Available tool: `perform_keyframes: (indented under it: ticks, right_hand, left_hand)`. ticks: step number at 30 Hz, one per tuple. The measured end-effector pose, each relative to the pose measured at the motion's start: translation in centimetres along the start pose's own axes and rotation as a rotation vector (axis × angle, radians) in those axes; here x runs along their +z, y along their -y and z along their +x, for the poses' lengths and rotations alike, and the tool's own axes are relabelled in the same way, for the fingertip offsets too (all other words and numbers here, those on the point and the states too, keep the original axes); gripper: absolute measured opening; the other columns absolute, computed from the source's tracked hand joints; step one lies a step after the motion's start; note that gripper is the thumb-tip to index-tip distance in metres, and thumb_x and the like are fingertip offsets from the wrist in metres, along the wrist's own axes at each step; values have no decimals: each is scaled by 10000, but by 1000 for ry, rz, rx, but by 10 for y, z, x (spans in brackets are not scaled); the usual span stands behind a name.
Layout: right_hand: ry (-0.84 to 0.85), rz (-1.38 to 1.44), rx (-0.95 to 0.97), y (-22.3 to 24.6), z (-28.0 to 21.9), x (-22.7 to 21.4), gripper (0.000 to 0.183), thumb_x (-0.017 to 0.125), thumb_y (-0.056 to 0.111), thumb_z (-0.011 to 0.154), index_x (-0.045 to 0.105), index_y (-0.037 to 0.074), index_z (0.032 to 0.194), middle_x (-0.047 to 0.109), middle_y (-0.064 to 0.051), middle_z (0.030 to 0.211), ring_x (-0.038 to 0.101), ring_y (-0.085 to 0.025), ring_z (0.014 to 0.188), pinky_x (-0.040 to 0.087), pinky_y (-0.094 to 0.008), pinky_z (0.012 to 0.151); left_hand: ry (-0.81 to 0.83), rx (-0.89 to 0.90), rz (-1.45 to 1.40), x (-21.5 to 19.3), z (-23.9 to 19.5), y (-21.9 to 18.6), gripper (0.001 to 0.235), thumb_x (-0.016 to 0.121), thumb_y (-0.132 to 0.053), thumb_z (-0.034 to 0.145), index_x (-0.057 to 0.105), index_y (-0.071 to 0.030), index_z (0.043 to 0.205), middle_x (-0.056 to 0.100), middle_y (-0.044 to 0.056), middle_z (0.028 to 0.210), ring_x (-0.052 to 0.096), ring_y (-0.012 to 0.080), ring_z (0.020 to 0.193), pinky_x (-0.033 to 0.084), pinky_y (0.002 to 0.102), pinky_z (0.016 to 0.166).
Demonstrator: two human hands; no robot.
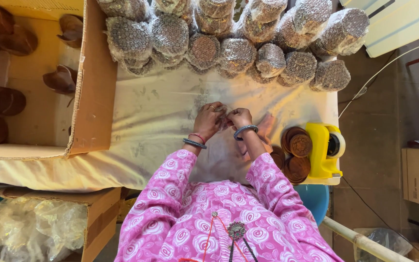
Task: The person cleans various ceramic pots and small clay bowls by hand with a cloth, handling them one by one and placing them on a table.
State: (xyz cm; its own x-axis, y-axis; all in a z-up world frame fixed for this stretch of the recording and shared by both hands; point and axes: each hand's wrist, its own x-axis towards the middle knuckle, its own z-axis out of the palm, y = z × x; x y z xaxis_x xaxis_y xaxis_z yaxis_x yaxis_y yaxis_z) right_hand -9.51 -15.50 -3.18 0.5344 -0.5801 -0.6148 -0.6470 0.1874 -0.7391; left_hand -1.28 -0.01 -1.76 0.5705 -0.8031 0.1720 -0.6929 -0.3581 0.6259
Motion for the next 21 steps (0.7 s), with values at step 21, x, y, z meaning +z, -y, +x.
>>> perform_keyframes:
  ticks: [21]
  right_hand:
    - [-281,-791,-386,-22,-29,7,361,664,445,932,703,90,988,729,-220,855,703,-426,825,550,-530,711]
  left_hand:
    - [-57,-27,-69,0,0,-5,328,758,-146,793,779,-151,1120,640,14,1305,552,279,1240,448,407,1080]
